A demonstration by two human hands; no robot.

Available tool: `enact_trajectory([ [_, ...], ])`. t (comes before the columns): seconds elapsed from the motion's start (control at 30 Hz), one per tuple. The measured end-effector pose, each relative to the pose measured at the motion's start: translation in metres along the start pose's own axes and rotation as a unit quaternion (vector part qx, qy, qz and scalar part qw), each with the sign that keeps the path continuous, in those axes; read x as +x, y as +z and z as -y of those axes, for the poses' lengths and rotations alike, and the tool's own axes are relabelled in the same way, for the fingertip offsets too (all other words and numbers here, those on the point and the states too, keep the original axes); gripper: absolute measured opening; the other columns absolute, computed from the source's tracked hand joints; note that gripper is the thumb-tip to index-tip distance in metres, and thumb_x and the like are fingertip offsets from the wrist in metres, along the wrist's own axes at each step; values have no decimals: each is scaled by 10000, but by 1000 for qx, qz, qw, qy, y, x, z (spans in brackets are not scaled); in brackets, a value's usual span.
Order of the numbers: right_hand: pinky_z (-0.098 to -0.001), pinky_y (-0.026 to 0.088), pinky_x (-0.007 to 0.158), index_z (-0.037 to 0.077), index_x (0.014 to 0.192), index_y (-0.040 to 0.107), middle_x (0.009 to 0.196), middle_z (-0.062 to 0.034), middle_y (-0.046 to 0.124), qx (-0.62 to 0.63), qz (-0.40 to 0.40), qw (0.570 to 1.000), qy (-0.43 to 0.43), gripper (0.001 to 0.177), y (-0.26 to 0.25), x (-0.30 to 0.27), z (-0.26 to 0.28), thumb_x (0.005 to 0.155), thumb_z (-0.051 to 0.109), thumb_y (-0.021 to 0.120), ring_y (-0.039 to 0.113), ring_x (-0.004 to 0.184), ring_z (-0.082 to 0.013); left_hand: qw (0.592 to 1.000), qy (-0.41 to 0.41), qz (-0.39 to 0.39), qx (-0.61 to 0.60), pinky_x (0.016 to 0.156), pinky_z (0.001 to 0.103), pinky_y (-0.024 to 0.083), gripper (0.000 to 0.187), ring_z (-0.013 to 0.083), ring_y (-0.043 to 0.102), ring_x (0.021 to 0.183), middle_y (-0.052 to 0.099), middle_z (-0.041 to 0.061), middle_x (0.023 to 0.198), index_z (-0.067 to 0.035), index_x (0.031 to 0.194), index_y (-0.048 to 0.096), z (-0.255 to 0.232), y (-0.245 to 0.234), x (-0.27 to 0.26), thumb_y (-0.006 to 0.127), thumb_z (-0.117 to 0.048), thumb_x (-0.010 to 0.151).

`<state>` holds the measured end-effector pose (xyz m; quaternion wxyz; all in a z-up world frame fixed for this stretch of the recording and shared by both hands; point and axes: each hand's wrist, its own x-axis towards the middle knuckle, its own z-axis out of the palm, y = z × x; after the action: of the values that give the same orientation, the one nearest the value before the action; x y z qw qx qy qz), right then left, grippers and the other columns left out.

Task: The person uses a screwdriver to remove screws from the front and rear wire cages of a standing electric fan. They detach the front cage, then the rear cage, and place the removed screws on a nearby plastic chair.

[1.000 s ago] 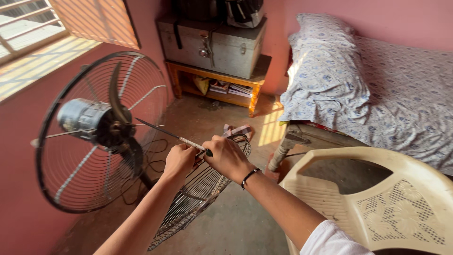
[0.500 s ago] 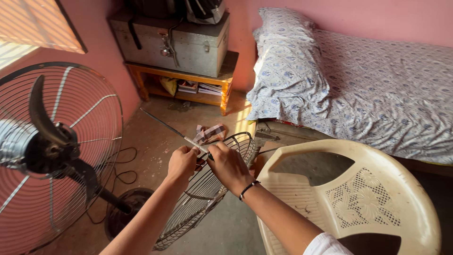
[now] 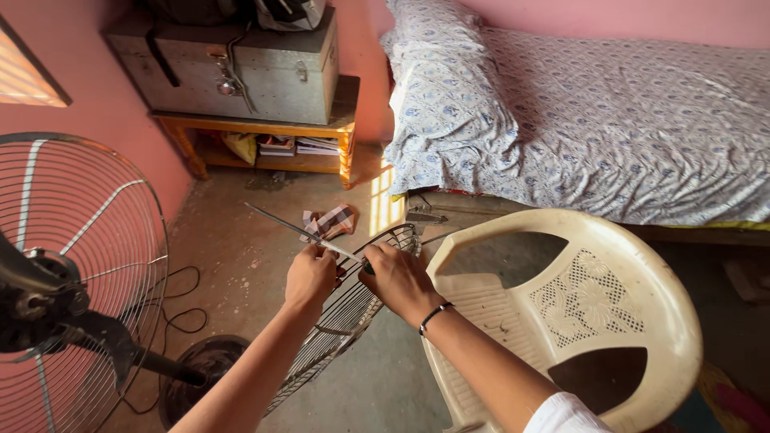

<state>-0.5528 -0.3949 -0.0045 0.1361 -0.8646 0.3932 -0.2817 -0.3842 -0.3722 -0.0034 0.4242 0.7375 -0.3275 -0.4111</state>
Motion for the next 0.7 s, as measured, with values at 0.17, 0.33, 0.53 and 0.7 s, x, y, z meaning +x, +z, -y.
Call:
enact_trajectory([
  [0.17,-380,539,619,4,918,671,750,-160,698,112,-84,988,69,181,5,-7,-12,826,128,765,695,658,-279,995,40,78,55,658,298,538,316,143,664,680,748,86,791,-35,1028,767,6,-1,11,668,-320,933],
  [0.33,-297,503,561,10,1067,737,677,-39,686,251,-79,954,147,238,8,-1,-15,853,113,750,625,599,-120,984,28,141,106,612,306,473,352,125,584,653,677,63,733,-59,999,817,15,7,17,747,-382,880],
  [0.53,-281,495,550,4,1019,743,753,24,705,356,13,903,240,180,15,-1,-16,887,120,705,622,641,-86,981,13,187,56,589,301,427,362,105,507,642,619,19,704,-21,966,817,26,11,31,709,-364,926],
  [0.7,-256,516,645,4,963,780,754,-2,736,281,-19,953,111,170,22,-1,-22,876,149,761,619,730,-31,979,-34,200,29,572,307,364,278,121,457,634,582,19,696,-27,884,794,41,20,49,721,-295,879],
])
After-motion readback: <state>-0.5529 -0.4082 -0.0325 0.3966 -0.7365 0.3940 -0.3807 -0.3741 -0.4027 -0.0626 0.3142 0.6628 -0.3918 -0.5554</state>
